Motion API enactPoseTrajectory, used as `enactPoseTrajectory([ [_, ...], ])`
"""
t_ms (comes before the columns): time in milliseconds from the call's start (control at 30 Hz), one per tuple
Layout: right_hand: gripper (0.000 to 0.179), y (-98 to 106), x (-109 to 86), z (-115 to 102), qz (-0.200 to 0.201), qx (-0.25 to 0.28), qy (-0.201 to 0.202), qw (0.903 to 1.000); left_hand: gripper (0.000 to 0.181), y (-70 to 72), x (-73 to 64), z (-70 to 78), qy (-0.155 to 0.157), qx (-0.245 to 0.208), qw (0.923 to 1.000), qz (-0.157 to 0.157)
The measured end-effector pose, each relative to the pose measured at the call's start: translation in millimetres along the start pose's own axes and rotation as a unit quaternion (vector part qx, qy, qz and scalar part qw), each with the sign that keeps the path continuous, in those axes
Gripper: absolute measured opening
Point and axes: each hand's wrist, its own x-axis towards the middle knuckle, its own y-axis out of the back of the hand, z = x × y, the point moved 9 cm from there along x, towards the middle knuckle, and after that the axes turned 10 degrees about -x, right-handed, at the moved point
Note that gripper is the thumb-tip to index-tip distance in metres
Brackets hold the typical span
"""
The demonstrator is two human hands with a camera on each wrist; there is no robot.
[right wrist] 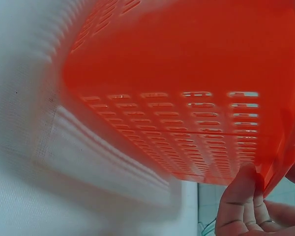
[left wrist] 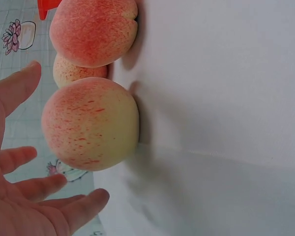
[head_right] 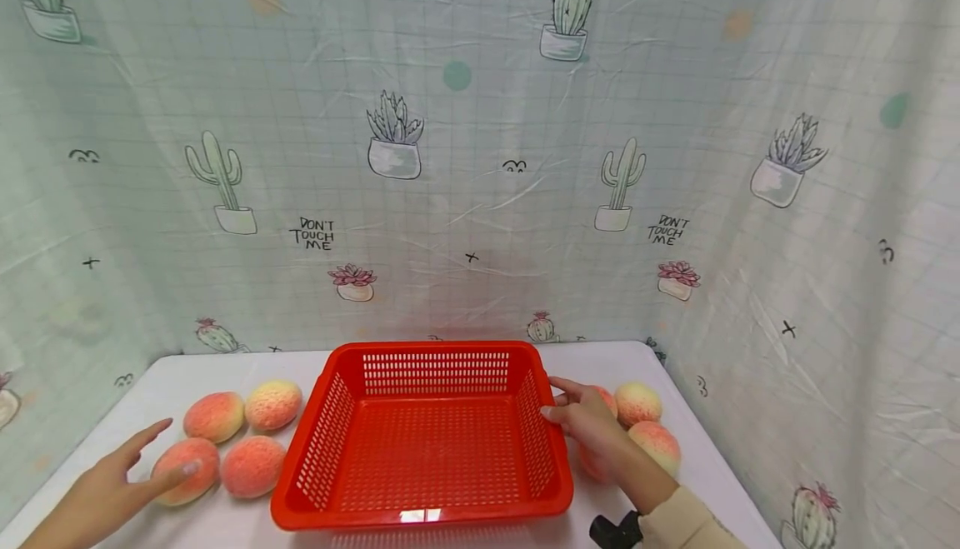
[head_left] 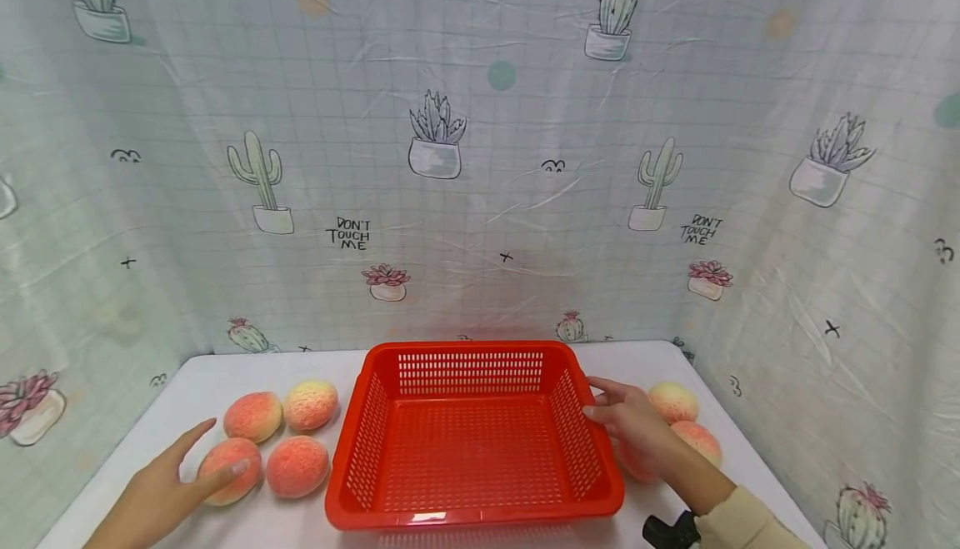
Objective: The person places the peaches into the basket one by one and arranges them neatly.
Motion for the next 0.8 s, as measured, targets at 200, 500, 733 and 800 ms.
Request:
enactPoseTrajectory([
  [200, 0.063, -0.9, 1.1, -0.6, -0.011, 0.009, 0.007, 0.9999, 0.101, -3.8, 1.8, 0.0, -0.010, -0.006, 0.9999, 0.001],
  [500, 0.064, 1.9, 0.5, -2.7, -0.007, -0.009, 0.007, 0.9999, 0.096, -4.5, 2.6, 3.4, -0.030, -0.018, 0.9992, 0.019],
  [733, 0.062, 4.6, 2.4, -2.9, 0.002, -0.031, 0.017, 0.9994, 0.100, -6.7, 5.6, 1.3, -0.023, -0.020, 0.9990, 0.032],
  [800, 0.062, 4.7, 2.5, -2.5, 0.001, -0.032, 0.017, 0.9993, 0.102, -6.3, 6.1, 1.2, -0.020, -0.022, 0.9988, 0.039],
])
